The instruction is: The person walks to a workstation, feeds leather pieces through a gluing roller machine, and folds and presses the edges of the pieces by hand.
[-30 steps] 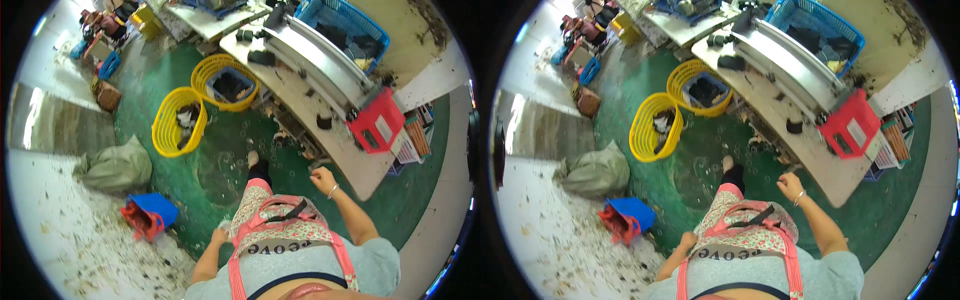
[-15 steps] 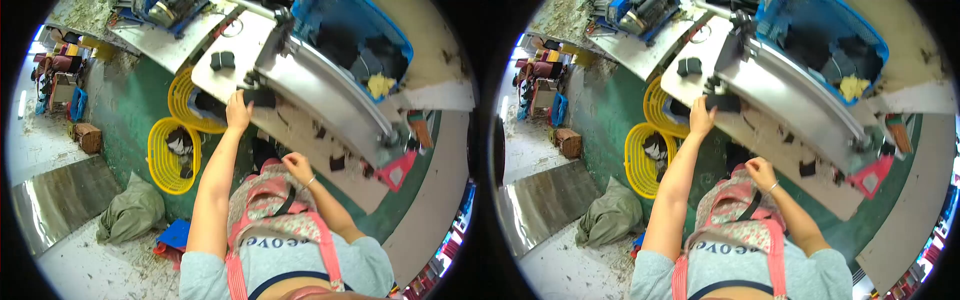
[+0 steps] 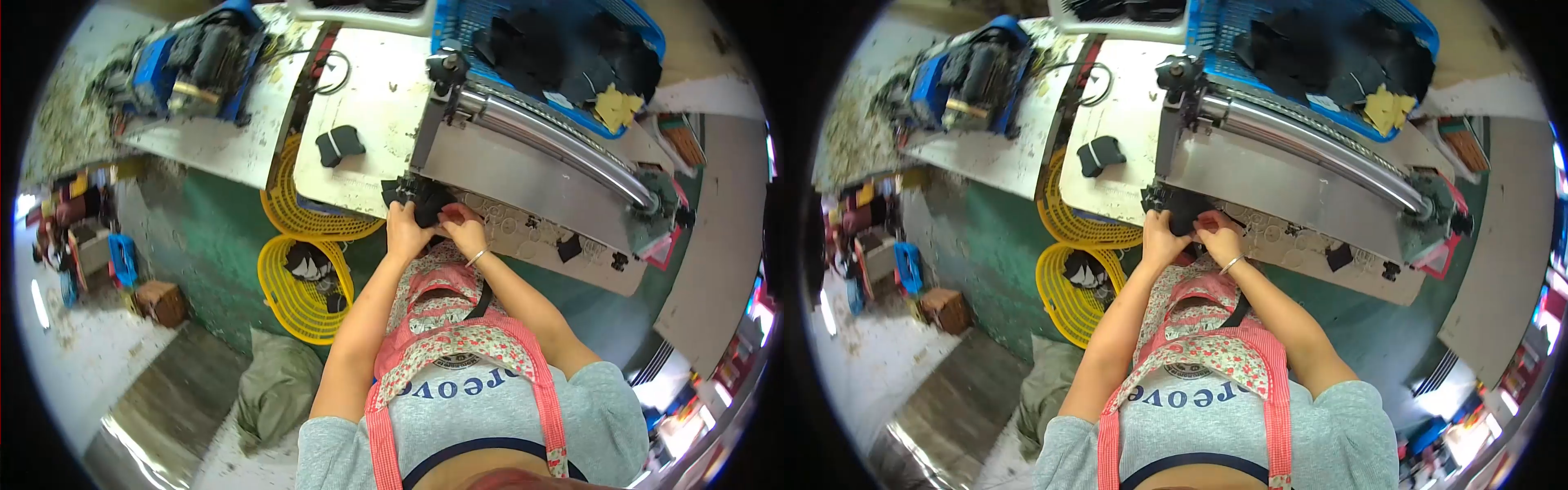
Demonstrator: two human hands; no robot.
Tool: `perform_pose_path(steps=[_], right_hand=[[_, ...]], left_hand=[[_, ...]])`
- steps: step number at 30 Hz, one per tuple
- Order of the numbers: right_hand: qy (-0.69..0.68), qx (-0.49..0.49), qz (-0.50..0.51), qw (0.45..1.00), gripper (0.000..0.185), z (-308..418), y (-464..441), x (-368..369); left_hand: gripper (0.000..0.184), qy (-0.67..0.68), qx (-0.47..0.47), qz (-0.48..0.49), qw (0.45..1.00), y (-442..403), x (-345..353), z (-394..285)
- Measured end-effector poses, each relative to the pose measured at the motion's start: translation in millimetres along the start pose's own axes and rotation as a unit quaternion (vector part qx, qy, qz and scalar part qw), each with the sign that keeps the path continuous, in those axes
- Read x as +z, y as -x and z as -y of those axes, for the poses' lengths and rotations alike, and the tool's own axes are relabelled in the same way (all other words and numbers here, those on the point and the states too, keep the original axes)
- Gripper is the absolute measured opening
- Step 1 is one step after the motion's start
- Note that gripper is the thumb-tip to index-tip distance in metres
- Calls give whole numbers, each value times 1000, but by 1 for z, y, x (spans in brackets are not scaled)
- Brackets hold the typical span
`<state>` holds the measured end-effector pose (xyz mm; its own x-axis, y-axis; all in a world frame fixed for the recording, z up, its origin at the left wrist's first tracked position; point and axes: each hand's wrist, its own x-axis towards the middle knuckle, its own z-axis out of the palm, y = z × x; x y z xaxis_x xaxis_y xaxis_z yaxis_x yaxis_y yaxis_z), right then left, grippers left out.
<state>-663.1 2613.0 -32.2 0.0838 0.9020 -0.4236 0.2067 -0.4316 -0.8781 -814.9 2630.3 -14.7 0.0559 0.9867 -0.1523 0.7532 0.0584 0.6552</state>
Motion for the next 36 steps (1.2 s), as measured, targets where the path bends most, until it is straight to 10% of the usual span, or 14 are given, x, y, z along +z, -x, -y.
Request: perform_pose_path(steps=[8, 12, 14, 15, 20, 25, 29, 36], right_hand=[[17, -27, -130, 991, 32, 21, 32, 5], [-143, 118, -94, 978, 31, 43, 53, -9], [-105, 49, -88, 989, 31, 52, 64, -19], [-89, 24, -72, 993, 31, 57, 69, -25], [19, -65, -75, 995, 27, 83, 83, -43], [20, -80, -56, 995, 30, 140, 94, -62], [116, -219, -59, 967, 26, 140, 93, -65], [126, -291, -83, 945, 10, 129, 90, -55]], left_hand=[[50, 272, -145, 236, 922, -9, -11, -19], [46, 530, -305, 366, 701, 0, -20, -21], [44, 657, -427, 383, 490, -1, -46, -44], [35, 676, -430, 373, 467, 1, -53, -55], [45, 569, -384, 300, 663, 21, -51, -81], [37, 599, -326, 287, 673, 27, -76, -105], [33, 528, -198, 216, 797, 45, -76, -105], [45, 543, -228, 196, 784, 42, -100, -121]])
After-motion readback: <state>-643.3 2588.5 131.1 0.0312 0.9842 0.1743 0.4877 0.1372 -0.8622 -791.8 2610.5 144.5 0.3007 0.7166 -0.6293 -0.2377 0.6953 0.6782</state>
